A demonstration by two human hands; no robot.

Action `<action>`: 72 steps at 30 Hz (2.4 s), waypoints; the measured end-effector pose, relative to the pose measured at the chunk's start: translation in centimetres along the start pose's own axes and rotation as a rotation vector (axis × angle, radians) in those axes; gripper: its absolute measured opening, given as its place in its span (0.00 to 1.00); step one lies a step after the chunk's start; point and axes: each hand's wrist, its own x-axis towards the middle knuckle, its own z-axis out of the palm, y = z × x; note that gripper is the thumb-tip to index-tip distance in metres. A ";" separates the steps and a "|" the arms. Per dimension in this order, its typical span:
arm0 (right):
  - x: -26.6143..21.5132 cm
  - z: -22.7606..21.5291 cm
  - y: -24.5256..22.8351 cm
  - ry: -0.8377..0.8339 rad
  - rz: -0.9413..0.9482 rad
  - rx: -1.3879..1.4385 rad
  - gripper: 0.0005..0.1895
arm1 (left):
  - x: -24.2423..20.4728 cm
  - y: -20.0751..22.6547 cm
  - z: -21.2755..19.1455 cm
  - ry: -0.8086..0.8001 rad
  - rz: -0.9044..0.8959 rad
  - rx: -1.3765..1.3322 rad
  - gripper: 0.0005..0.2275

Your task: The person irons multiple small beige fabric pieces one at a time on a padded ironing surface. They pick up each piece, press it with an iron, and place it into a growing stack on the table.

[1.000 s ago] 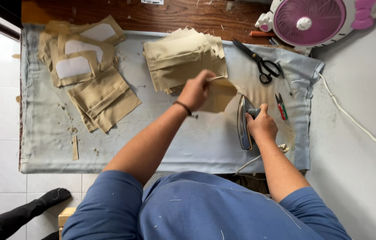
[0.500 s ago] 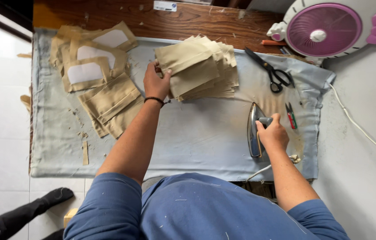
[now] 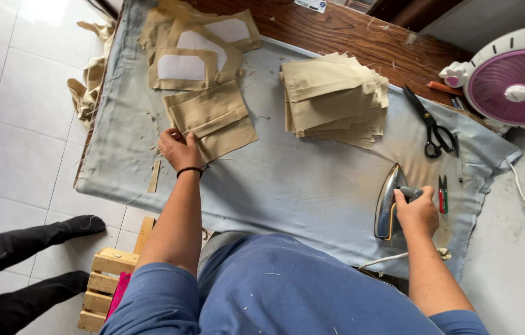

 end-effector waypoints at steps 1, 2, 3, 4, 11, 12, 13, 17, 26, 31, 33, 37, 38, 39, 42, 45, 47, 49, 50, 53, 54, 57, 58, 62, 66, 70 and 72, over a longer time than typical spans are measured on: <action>0.0 -0.1 -0.2 -0.001 -0.010 -0.003 0.30 | 0.0 0.2 -0.4 0.006 -0.008 0.000 0.19; -0.1 -0.1 -0.2 0.002 -0.003 -0.001 0.30 | -0.1 0.4 -0.7 -0.017 -0.008 -0.002 0.20; -0.1 -0.1 -0.1 0.004 0.004 0.002 0.30 | -0.2 0.7 -1.0 -0.040 -0.008 -0.003 0.21; -0.2 0.0 -0.1 0.004 0.004 0.000 0.30 | -0.3 0.7 -1.1 -0.041 -0.009 -0.004 0.21; -1.0 -0.4 -0.7 0.039 -0.021 0.057 0.28 | -5.6 4.0 -2.8 -0.176 0.132 -0.227 0.11; -1.2 -0.5 -0.5 0.038 -0.035 0.065 0.28 | -7.2 4.7 -3.5 -0.264 0.149 -0.332 0.12; -1.2 -0.3 -0.5 0.037 -0.017 0.064 0.28 | -9.2 5.4 -4.4 -0.281 0.156 -0.329 0.12; -1.1 -0.4 -0.2 0.028 -0.011 0.101 0.28 | -16.6 8.6 -5.5 -0.506 0.164 -0.375 0.19; -1.0 -0.7 -0.1 -0.010 -0.043 0.151 0.27 | -26.1 14.2 1.3 -1.256 -0.027 -0.727 0.23; -1.6 -1.6 -0.2 -0.029 -0.036 0.175 0.26 | -25.8 12.0 2.4 -1.285 -0.229 -0.786 0.23; -1.5 -1.6 -0.4 -0.061 -0.040 0.193 0.25 | -24.6 11.2 1.6 -1.202 -0.196 -0.456 0.22; -1.2 -1.9 -0.4 -0.078 -0.056 0.182 0.26 | -24.1 9.7 1.9 -1.097 -0.177 -0.368 0.25; -1.2 -2.0 -0.3 -0.096 -0.071 0.194 0.26 | -24.2 9.7 1.6 -1.062 -0.170 -0.349 0.23; -1.1 -2.1 -0.2 -0.114 -0.085 0.206 0.26 | -24.3 9.6 1.2 -1.027 -0.163 -0.330 0.22; -4.1 -5.2 -2.6 -0.161 -0.164 0.193 0.25 | -24.7 8.6 0.9 -0.813 0.106 -0.140 0.25; -7.9 -6.6 -5.2 -0.201 -0.316 0.137 0.24 | -25.4 8.6 -0.1 -0.406 0.888 -0.112 0.21; -9.7 -6.3 -6.6 -0.231 -0.367 0.110 0.24 | -26.4 8.9 -1.1 -0.500 1.062 -0.030 0.19; -10.9 -5.4 -7.7 -0.262 -0.426 0.084 0.23 | -27.2 8.8 -1.7 -0.585 1.231 0.059 0.18; -11.2 -4.6 -8.1 -0.296 -0.469 0.051 0.22 | -27.5 8.4 -1.8 -0.620 1.275 0.185 0.22; -11.3 -2.4 -8.3 -0.345 -0.542 -0.025 0.21 | -27.5 8.8 -3.0 -0.748 1.241 0.444 0.27; -11.2 -1.6 -8.1 -0.363 -0.559 -0.067 0.21 | -27.5 9.0 -3.6 -0.852 1.168 0.572 0.28; -10.4 -1.5 -9.2 -0.319 -0.510 -0.055 0.22 | -27.3 7.1 -3.0 -0.804 1.154 0.596 0.30; -9.3 -1.1 -9.9 -0.324 -0.516 -0.059 0.22 | -27.3 6.7 -3.1 -0.807 1.145 0.597 0.30; -5.2 0.3 -12.3 -0.261 -0.509 0.006 0.23 | -27.0 5.8 -3.4 -0.757 1.122 0.541 0.30; -9.7 -1.2 -13.0 -0.395 -0.465 0.034 0.23 | -26.7 4.9 -4.2 -0.740 1.116 0.495 0.30; -14.1 0.2 -11.2 -0.442 -0.539 -0.041 0.21 | -26.2 3.9 -3.8 -0.708 1.118 0.430 0.32; -14.1 1.5 -11.4 -0.422 -0.578 -0.092 0.21 | -25.9 3.6 -3.8 -0.700 1.129 0.361 0.32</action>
